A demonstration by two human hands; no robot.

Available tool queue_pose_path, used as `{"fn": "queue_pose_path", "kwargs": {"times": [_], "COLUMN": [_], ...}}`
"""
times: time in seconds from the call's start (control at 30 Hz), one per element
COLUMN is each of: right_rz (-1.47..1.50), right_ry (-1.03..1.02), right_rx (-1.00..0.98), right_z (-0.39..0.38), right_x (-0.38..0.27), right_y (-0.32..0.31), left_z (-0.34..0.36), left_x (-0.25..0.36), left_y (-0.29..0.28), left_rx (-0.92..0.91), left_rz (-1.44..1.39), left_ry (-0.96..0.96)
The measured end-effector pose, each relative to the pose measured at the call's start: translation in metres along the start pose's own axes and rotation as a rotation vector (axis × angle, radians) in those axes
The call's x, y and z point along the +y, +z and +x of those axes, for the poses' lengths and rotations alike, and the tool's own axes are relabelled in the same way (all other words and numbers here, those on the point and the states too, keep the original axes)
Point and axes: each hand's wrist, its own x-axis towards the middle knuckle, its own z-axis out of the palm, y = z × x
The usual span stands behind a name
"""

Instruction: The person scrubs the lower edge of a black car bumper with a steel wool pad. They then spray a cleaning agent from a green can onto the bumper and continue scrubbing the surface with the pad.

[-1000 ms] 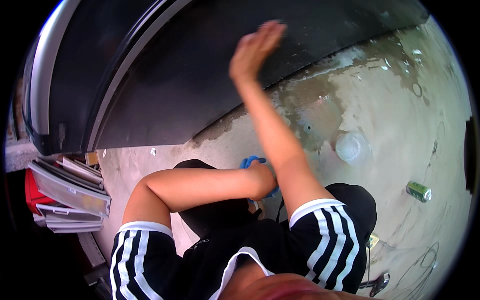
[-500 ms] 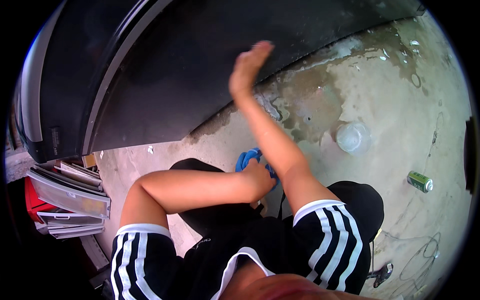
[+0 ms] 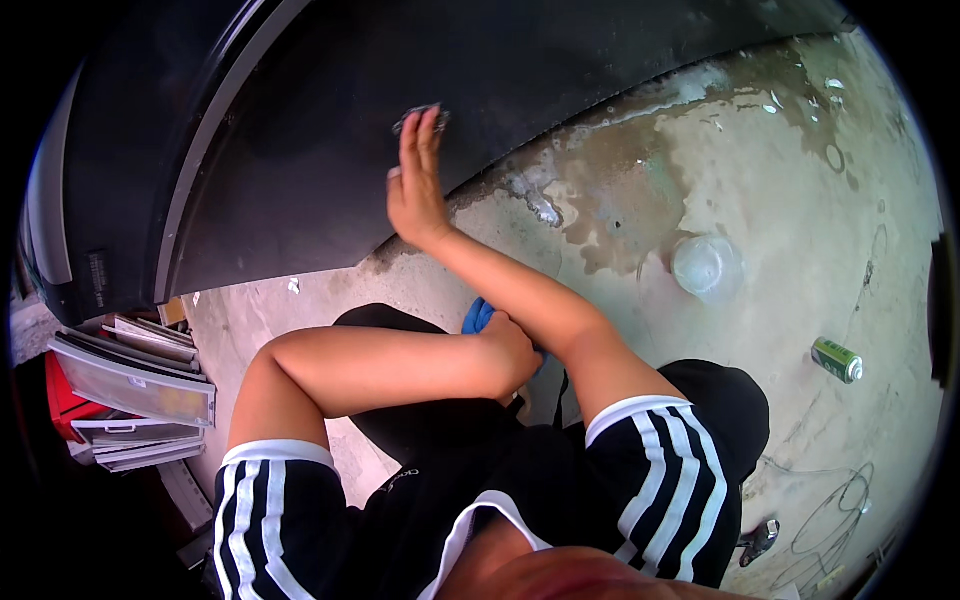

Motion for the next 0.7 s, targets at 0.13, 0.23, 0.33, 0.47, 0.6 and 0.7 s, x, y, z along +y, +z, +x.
{"fn": "queue_pose_path", "kwargs": {"times": [0.13,0.23,0.33,0.47,0.6,0.7], "right_rz": [0.065,0.143,0.261,0.377,0.545,0.592], "right_ry": [0.679,0.732,0.471,0.987,1.14,1.168], "right_rx": [0.258,0.139,-0.087,-0.002,0.234,0.136], "right_z": [0.02,0.012,-0.019,-0.006,-0.025,-0.027], "right_x": [0.074,0.055,-0.002,0.091,0.102,0.091], "right_y": [-0.015,-0.012,0.016,0.029,0.06,0.082], "left_z": [0.004,-0.001,-0.007,0.001,-0.003,-0.001], "left_x": [0.004,-0.003,-0.003,0.006,0.009,0.006], "left_y": [-0.009,-0.001,0.002,-0.005,-0.007,-0.014], "left_rx": [-0.015,0.062,0.045,0.019,-0.003,-0.012], "left_rz": [-0.046,-0.04,-0.037,-0.041,-0.056,0.02], "left_ry": [-0.03,-0.043,-0.014,-0.01,-0.001,0.085]}}
